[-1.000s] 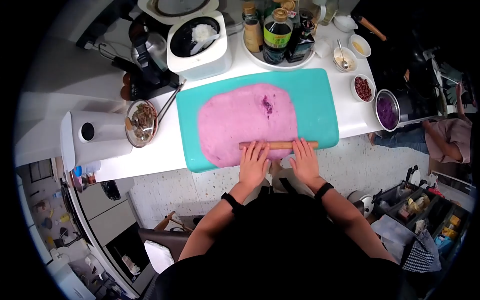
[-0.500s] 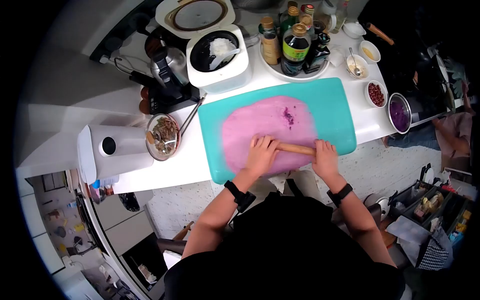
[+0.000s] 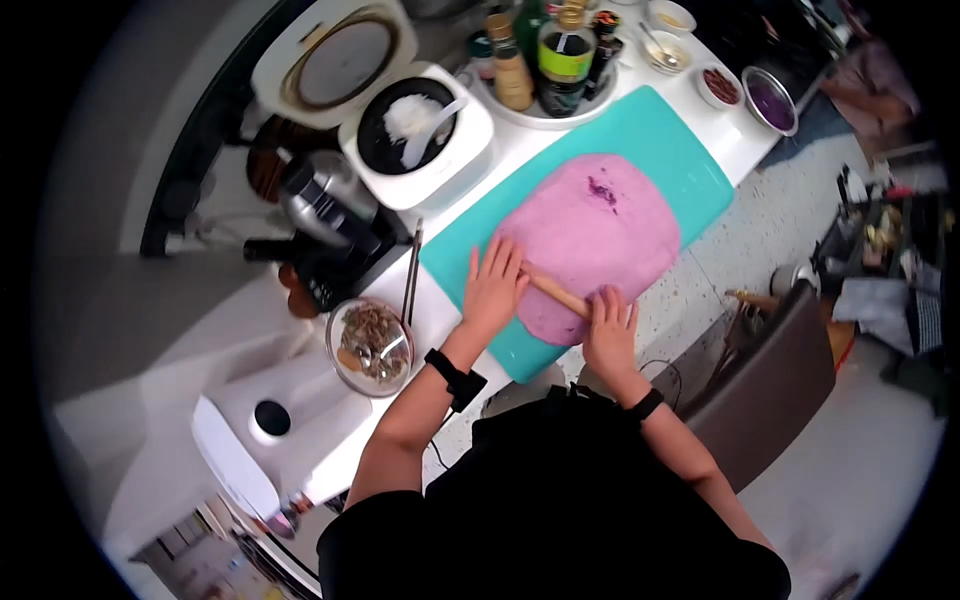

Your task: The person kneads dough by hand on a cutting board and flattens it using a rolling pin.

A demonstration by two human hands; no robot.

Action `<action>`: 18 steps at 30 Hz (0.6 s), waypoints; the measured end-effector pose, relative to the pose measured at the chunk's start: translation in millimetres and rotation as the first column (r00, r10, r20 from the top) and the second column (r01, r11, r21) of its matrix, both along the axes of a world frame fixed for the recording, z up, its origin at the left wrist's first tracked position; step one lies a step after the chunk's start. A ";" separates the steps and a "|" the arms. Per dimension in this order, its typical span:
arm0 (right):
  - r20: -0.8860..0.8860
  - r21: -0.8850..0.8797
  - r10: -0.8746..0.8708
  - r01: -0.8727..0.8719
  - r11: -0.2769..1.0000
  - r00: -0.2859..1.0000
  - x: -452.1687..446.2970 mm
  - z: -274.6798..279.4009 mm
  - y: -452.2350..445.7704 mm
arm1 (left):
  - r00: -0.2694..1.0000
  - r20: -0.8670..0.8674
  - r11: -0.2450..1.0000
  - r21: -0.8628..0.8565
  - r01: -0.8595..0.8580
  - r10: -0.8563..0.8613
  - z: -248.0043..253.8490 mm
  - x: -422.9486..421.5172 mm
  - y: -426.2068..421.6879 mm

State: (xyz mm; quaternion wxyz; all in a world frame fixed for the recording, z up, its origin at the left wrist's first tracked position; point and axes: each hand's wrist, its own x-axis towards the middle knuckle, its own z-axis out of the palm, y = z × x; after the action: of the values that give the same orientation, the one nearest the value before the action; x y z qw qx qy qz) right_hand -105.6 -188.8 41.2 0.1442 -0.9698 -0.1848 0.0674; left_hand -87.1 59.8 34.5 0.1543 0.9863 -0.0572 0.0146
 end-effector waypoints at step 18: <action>0.170 0.092 -0.374 0.363 0.927 0.912 102.7 -10.2 -2.6 | 0.968 0.078 0.971 0.045 0.235 -0.238 -3.2 149.7 -80.4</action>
State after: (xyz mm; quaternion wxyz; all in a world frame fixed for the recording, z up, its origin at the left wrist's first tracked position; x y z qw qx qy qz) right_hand -2.9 -191.3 31.0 0.1649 -0.9846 -0.0132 -0.0567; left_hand 62.6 -20.6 31.3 0.1348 0.9736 -0.1808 0.0358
